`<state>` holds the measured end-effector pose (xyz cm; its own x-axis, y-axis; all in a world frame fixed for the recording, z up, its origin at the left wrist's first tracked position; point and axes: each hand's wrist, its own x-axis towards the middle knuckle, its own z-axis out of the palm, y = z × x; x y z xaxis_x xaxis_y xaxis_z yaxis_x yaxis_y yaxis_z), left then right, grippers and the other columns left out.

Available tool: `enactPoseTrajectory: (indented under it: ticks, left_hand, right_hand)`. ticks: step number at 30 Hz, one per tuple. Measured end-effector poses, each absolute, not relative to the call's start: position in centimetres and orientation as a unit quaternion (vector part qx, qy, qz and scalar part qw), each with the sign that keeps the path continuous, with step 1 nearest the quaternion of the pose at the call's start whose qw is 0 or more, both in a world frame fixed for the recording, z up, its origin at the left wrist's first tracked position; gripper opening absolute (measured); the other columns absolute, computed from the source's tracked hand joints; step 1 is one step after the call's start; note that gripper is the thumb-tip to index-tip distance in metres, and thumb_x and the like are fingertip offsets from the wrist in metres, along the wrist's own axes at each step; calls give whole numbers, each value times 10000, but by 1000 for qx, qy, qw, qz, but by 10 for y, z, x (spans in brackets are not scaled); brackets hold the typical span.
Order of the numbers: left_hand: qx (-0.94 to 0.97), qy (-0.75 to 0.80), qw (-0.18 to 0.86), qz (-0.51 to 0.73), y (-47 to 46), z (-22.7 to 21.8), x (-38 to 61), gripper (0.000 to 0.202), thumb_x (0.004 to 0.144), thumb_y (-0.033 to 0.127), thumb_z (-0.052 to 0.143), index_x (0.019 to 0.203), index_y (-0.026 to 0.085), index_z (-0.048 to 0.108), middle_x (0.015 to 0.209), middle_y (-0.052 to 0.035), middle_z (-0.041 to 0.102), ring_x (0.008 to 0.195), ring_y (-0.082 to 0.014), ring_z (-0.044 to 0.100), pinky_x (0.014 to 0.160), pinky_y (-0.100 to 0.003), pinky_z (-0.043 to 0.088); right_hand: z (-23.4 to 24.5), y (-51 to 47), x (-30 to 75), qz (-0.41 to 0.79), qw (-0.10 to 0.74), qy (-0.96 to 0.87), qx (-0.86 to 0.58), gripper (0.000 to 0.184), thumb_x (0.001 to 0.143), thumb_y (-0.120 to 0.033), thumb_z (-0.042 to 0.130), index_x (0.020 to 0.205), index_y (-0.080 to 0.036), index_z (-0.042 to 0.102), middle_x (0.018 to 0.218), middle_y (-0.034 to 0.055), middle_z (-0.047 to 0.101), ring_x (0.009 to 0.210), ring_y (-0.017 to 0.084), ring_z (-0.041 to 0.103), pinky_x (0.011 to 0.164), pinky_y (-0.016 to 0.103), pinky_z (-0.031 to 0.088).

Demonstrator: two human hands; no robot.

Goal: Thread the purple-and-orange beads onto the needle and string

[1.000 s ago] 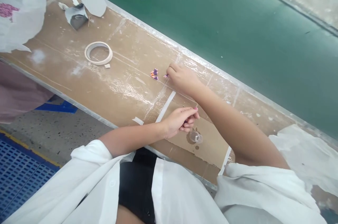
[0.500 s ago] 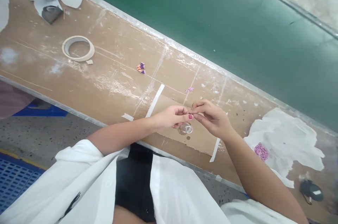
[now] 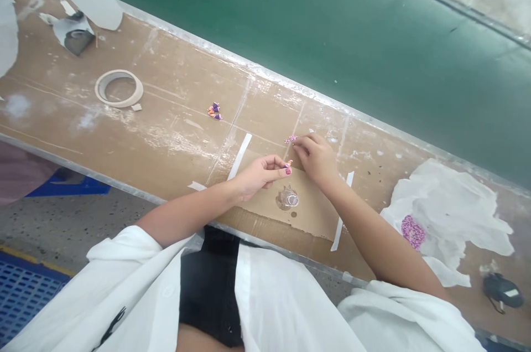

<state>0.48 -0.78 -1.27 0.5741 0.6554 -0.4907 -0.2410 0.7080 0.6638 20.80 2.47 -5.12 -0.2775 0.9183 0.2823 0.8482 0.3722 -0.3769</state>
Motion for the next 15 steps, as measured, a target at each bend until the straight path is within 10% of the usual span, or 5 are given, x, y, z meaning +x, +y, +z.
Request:
enactPoseTrajectory:
  ticks: [7,15]
  left_hand:
    - [252,381,853,251,-7,-5,4,250,782,294,675,761,168,461,600,76,386,492,-16,267,458,-185,144]
    - [208,349,869,284,-7,-5,3,342,730,403,717,762,167,471,639,67,398,505,-12,281,432,-166,141]
  right_hand:
    - [-53,38,209,58,116,-836,-534,171,904,-228,434,774,-192,540,825,99,576,750,233,540,666,378,440]
    - [-11,0,184,476,357,-642,-483,182,917,-397,597,872,-225,560,771,14,519,623,133,473,542,285,394]
